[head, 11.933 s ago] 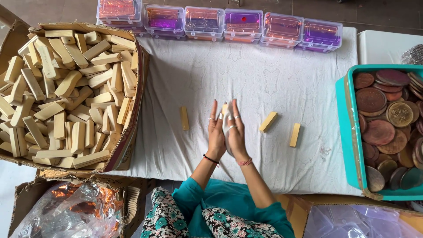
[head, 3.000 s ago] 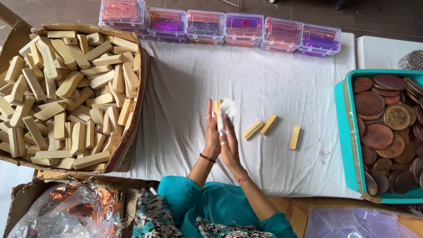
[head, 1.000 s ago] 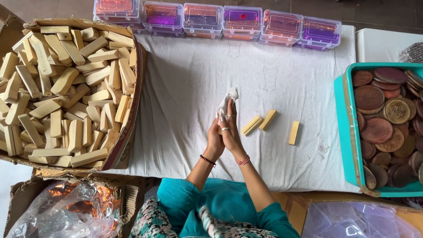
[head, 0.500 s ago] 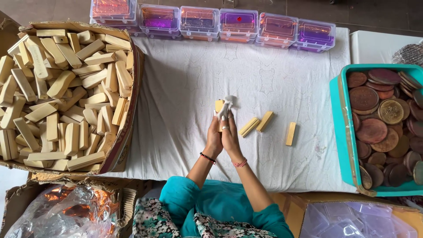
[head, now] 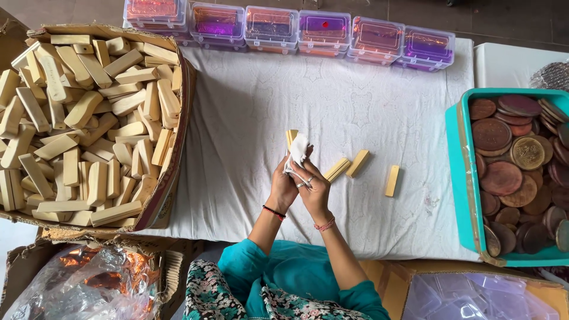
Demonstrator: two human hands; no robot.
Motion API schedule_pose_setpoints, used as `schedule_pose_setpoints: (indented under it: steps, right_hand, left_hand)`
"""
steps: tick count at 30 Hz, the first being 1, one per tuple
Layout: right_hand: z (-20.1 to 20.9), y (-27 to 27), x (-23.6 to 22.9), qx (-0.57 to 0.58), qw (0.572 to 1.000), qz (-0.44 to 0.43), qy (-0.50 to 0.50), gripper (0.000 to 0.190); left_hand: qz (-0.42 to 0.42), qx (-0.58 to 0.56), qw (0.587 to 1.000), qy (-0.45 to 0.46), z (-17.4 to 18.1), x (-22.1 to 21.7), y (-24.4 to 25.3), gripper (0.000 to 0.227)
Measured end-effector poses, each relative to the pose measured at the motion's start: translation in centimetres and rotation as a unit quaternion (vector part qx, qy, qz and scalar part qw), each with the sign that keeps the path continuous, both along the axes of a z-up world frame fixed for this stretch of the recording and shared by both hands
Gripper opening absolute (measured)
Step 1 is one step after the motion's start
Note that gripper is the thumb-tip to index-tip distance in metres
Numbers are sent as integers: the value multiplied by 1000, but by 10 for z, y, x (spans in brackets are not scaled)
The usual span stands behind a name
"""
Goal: The person picks up wooden blocks from a cardboard box, wipes them with a cloth, and places them on the table before wiping a plastic container.
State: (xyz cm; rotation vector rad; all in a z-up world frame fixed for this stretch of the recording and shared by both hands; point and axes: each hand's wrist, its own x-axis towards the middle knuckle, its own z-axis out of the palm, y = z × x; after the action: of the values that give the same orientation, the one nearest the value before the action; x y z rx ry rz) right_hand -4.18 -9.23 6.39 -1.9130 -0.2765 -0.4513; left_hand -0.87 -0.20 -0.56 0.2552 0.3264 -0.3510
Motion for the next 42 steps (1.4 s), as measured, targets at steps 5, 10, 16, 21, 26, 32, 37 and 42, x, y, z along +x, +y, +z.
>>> schedule_pose_setpoints:
  steps: [5, 10, 16, 21, 26, 32, 37, 42]
  right_hand:
    - [-43, -32, -5, -73, 996, -40, 38, 36]
    - [-52, -43, 7, 178, 972, -100, 116, 28]
    - [-57, -37, 23, 234, 954, -44, 183, 24]
    - [-68, -52, -17, 45, 957, -85, 274, 22]
    - [-113, -99, -61, 77, 943, -149, 288, 23]
    - [-128, -141, -95, 170, 881, -262, 356, 14]
    - [-181, -158, -112, 74, 880, -276, 380, 48]
    - [-114, -113, -27, -28, 920, -250, 300, 29]
  left_hand:
    - [-7, 139, 990, 4, 29, 12, 23, 45]
    - [-77, 361, 926, -78, 1, 7, 19, 44]
    - [-184, 382, 904, -53, -4, 2, 13, 55]
    - [-160, 449, 879, 10, -31, 4, 7, 41]
    - [-184, 534, 820, -89, -124, -7, -45, 50]
    - [-175, 710, 635, -250, -122, -31, -43, 47]
    - [-123, 850, 416, -299, -94, -92, 57, 66]
    - [-257, 920, 221, -198, -92, -171, 178, 81]
